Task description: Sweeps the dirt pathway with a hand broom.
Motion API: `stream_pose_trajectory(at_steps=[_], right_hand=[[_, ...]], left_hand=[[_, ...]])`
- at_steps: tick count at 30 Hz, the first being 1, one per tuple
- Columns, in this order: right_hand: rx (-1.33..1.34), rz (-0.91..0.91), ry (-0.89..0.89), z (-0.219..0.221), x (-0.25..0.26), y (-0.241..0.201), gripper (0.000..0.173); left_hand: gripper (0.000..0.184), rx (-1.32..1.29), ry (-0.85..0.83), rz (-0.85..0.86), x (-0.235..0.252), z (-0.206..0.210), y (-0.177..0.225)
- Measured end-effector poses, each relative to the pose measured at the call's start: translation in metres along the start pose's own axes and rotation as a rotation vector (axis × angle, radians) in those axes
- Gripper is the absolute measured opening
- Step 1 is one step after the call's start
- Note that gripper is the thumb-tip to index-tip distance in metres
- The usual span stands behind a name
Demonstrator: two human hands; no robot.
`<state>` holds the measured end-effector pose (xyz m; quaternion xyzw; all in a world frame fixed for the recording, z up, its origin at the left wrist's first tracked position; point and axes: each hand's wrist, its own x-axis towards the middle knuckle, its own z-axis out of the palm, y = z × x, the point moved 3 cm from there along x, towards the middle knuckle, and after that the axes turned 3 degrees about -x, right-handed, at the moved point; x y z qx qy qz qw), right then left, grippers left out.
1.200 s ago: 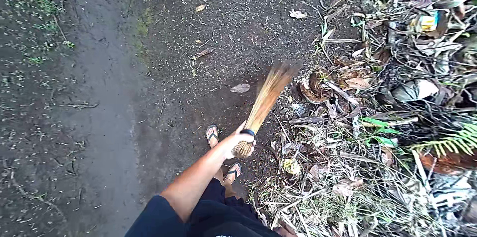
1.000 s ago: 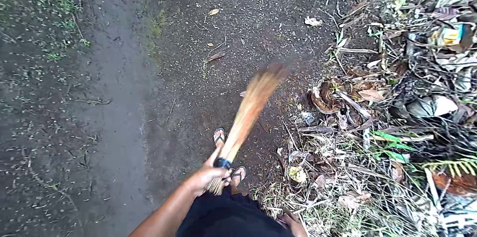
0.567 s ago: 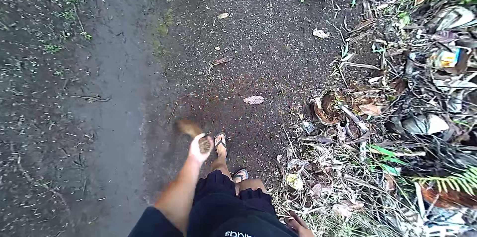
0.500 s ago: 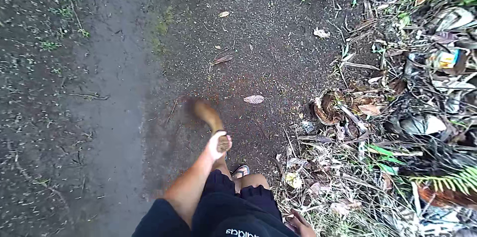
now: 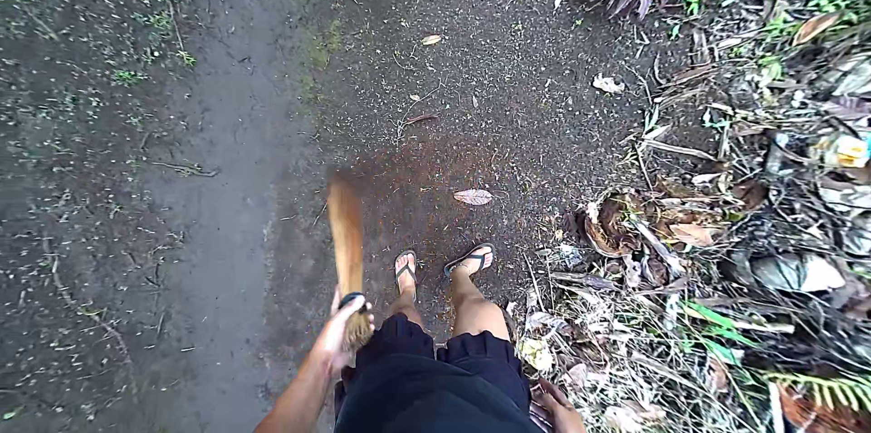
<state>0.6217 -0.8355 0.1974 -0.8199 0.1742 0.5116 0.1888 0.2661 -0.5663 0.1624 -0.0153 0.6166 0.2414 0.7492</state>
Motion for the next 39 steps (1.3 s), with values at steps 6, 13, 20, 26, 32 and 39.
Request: stream_pose_trajectory(at_steps=[6, 13, 20, 26, 32, 39], right_hand=[[-0.033, 0.016, -0.053, -0.023, 0.023, -0.012, 0.05], [-0.037, 0.04, -0.055, -0.059, 0.044, -0.039, 0.051], [-0.049, 0.005, -0.108, -0.093, 0.069, -0.099, 0.051], [-0.049, -0.002, -0.112, -0.132, 0.086, -0.118, 0.05], [-0.048, 0.034, -0.094, -0.161, 0.106, -0.122, 0.047], [-0.056, 0.07, -0.122, -0.167, 0.12, -0.132, 0.049]], left_hand=[[0.018, -0.343, 0.193, 0.023, 0.122, 0.058, 0.053], [0.079, 0.273, -0.431, -0.204, 0.125, 0.255, -0.008], [0.1, 0.318, -0.357, -0.245, 0.001, 0.257, -0.032], [0.017, -0.06, -0.066, -0.383, -0.039, 0.32, -0.094], [0.047, 0.113, -0.216, -0.42, 0.005, 0.359, -0.131], [0.107, 0.293, -0.132, -0.223, -0.063, 0.29, -0.092]])
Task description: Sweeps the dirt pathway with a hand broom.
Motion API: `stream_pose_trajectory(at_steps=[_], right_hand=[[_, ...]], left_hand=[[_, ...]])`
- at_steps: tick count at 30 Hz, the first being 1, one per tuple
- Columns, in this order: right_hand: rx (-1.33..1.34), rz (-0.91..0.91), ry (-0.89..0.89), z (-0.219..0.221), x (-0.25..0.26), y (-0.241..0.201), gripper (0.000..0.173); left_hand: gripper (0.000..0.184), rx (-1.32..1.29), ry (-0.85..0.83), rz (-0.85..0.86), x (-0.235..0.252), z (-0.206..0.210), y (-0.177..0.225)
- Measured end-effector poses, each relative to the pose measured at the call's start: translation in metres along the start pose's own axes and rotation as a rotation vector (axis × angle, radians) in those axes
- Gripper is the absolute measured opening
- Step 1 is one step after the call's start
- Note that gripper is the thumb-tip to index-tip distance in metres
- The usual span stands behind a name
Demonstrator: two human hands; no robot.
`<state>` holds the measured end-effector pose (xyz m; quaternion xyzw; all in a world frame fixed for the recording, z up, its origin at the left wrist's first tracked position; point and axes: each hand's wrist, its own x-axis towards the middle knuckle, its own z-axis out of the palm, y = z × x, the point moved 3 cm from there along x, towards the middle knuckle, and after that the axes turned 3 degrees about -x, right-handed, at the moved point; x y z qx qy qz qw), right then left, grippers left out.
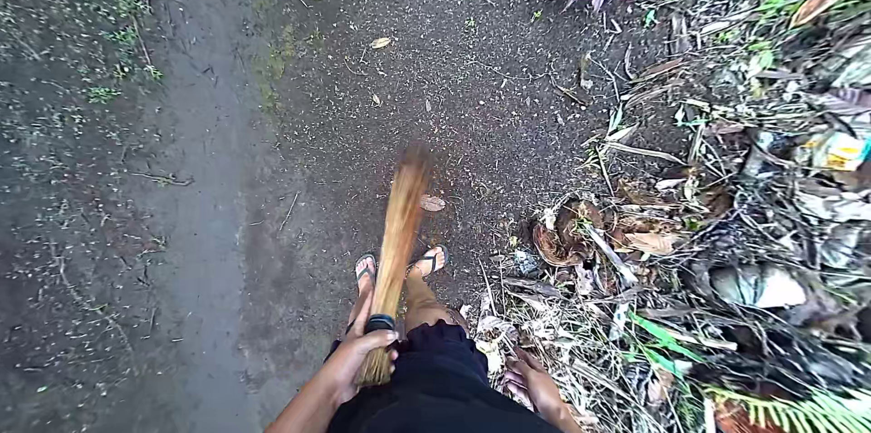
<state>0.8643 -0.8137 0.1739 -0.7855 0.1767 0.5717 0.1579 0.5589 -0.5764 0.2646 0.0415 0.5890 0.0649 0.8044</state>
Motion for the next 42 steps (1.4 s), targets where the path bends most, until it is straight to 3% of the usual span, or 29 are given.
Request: stream_pose_trajectory(at_steps=[3, 6, 9, 10, 11, 13, 15, 19, 22, 26, 27, 30, 37, 39, 42], right_hand=[[0.008, 0.001, -0.025, 0.0, -0.001, -0.011, 0.05], [0.033, -0.01, -0.041, -0.002, -0.001, -0.012, 0.049], [0.045, -0.007, -0.024, -0.013, 0.0, -0.004, 0.048], [0.046, 0.0, -0.016, -0.016, 0.0, -0.001, 0.047], [0.045, 0.007, -0.013, -0.019, 0.0, 0.001, 0.047], [0.025, 0.012, -0.009, -0.023, 0.001, 0.007, 0.048], [0.013, 0.021, -0.005, -0.025, 0.002, 0.007, 0.049], [0.004, 0.028, -0.02, -0.023, 0.004, 0.0, 0.047], [0.018, 0.007, -0.028, -0.024, 0.005, -0.007, 0.046], [0.033, -0.008, -0.043, -0.025, 0.011, -0.014, 0.047], [0.035, -0.013, -0.042, -0.026, 0.012, -0.014, 0.047], [0.058, -0.025, -0.043, -0.027, 0.016, -0.019, 0.046], [0.068, 0.006, -0.043, -0.026, 0.015, -0.002, 0.048], [0.07, 0.017, -0.05, -0.025, 0.017, -0.001, 0.049], [0.072, 0.008, -0.056, -0.02, 0.014, -0.009, 0.047]], left_hand=[[0.105, -0.031, 0.215, 0.046, 0.006, -0.002, 0.008], [0.097, -0.024, 0.32, 0.028, 0.051, -0.001, 0.014], [0.047, -0.008, 0.242, -0.12, 0.09, 0.031, 0.021], [0.04, 0.033, 0.17, -0.156, 0.096, 0.049, 0.021], [0.046, 0.096, 0.087, -0.157, 0.099, 0.069, 0.019], [0.078, 0.224, -0.042, -0.124, 0.095, 0.099, 0.012], [0.097, 0.278, -0.121, -0.125, 0.083, 0.11, 0.01], [0.105, 0.247, -0.218, -0.14, 0.043, 0.093, 0.005], [0.101, 0.128, -0.227, -0.164, 0.009, 0.095, 0.008], [0.058, -0.055, -0.123, -0.159, 0.022, 0.089, 0.023], [0.059, -0.059, -0.092, -0.141, 0.04, 0.081, 0.022], [0.084, 0.055, -0.067, -0.089, 0.06, 0.061, 0.02], [0.105, 0.035, -0.033, 0.003, -0.019, 0.013, 0.008], [0.102, 0.061, 0.034, 0.051, -0.01, 0.013, 0.019], [0.088, 0.069, 0.033, 0.07, 0.045, 0.036, 0.034]])
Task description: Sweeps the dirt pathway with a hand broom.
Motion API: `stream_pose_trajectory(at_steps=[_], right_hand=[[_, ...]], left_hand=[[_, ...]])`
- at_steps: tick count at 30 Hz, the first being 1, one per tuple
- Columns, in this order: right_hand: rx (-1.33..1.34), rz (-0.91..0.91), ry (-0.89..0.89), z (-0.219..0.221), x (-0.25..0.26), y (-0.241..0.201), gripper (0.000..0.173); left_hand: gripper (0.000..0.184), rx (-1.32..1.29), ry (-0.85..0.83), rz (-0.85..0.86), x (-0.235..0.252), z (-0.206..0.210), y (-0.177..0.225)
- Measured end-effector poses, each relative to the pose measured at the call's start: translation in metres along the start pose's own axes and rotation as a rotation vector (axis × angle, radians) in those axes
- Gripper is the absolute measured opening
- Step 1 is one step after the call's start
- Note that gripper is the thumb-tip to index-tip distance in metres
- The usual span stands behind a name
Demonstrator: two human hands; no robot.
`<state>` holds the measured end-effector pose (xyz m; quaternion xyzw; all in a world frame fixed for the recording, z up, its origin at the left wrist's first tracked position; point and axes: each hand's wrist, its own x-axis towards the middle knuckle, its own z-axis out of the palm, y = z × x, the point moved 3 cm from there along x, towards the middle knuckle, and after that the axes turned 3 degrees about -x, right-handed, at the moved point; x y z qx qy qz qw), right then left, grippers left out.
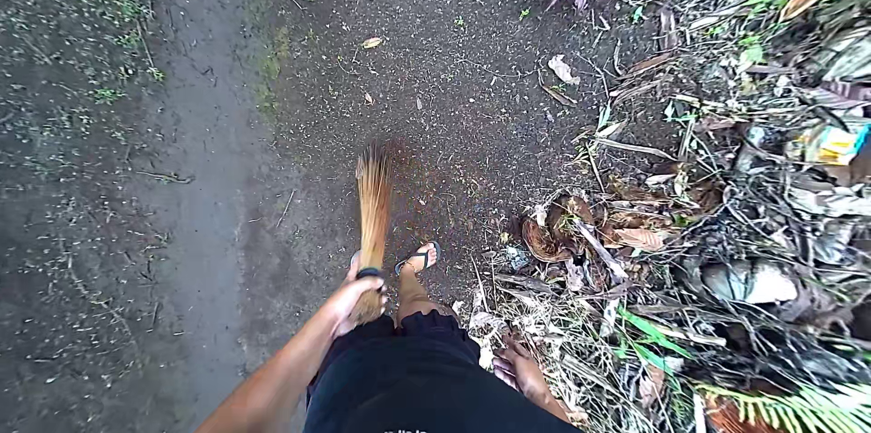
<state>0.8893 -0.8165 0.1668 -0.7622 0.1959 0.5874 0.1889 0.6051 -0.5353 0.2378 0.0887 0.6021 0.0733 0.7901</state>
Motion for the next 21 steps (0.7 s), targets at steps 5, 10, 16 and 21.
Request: stream_pose_trajectory(at_steps=[5, 10, 16, 21], right_hand=[[0.008, -0.018, -0.005, 0.005, -0.002, 0.0, 0.048], [0.017, -0.019, 0.01, -0.002, -0.003, 0.007, 0.047], [0.036, -0.015, 0.041, -0.001, -0.005, 0.004, 0.047], [0.021, -0.041, 0.007, 0.012, -0.01, 0.006, 0.047]], left_hand=[[0.097, 0.263, -0.32, -0.143, 0.09, 0.115, -0.02], [0.098, 0.489, -0.563, -0.178, 0.061, 0.133, -0.013], [0.107, 0.32, -0.362, -0.081, -0.021, 0.058, -0.006], [0.088, -0.08, 0.097, 0.018, -0.012, -0.011, -0.017]])
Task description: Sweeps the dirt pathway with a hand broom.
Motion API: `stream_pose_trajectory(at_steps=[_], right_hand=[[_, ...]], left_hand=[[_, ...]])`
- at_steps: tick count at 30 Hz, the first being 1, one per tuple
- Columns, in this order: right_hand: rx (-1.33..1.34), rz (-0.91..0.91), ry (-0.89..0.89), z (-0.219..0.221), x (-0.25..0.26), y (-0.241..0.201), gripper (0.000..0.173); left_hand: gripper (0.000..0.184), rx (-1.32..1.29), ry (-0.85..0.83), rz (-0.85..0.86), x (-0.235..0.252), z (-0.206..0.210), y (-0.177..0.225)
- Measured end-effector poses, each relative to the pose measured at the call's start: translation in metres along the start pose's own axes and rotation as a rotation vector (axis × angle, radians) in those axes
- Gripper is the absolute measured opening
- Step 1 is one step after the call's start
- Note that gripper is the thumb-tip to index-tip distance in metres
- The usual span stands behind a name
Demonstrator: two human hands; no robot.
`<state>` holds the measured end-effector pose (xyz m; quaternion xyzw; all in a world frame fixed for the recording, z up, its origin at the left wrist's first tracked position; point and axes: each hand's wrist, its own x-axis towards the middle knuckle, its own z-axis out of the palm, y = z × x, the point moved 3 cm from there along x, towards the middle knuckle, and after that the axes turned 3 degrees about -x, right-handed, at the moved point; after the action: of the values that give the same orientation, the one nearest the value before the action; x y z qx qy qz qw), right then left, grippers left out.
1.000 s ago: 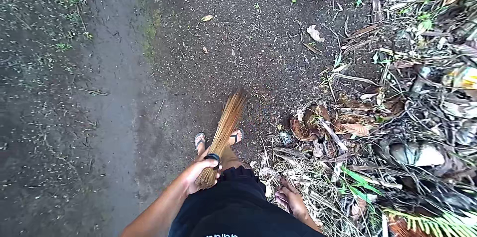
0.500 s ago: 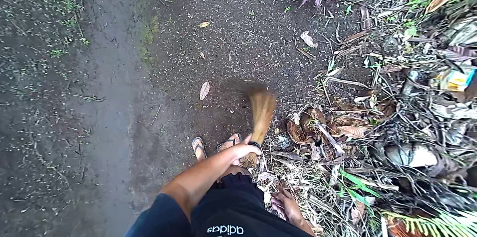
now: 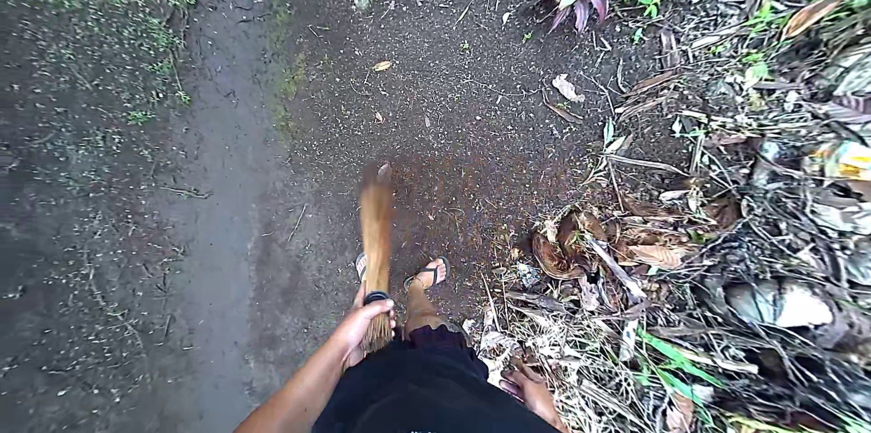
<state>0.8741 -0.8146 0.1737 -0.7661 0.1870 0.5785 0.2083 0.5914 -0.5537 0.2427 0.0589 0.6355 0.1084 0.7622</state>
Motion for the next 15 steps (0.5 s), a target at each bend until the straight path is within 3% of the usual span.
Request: stream_pose_trajectory(at_steps=[3, 5, 6, 9, 12, 15], right_hand=[[0.019, 0.005, -0.006, 0.001, 0.001, 0.006, 0.048], [0.026, 0.007, 0.005, 0.0, -0.002, 0.007, 0.049], [0.021, 0.007, 0.007, 0.0, -0.003, 0.006, 0.05], [-0.013, 0.019, 0.023, -0.002, -0.008, 0.004, 0.049], [-0.038, 0.029, 0.047, 0.005, -0.002, -0.004, 0.048], [-0.071, -0.004, 0.034, 0.017, -0.003, -0.021, 0.047]], left_hand=[[0.044, -0.23, 0.108, -0.016, 0.052, -0.015, 0.012], [0.025, -0.241, 0.065, -0.065, 0.074, -0.004, 0.021], [0.029, -0.171, 0.0, -0.073, 0.077, 0.005, 0.023], [0.084, 0.088, -0.192, -0.059, 0.059, 0.016, 0.022], [0.106, 0.243, -0.258, 0.016, 0.024, -0.011, 0.036], [0.121, 0.285, -0.218, 0.109, -0.005, -0.039, 0.053]])
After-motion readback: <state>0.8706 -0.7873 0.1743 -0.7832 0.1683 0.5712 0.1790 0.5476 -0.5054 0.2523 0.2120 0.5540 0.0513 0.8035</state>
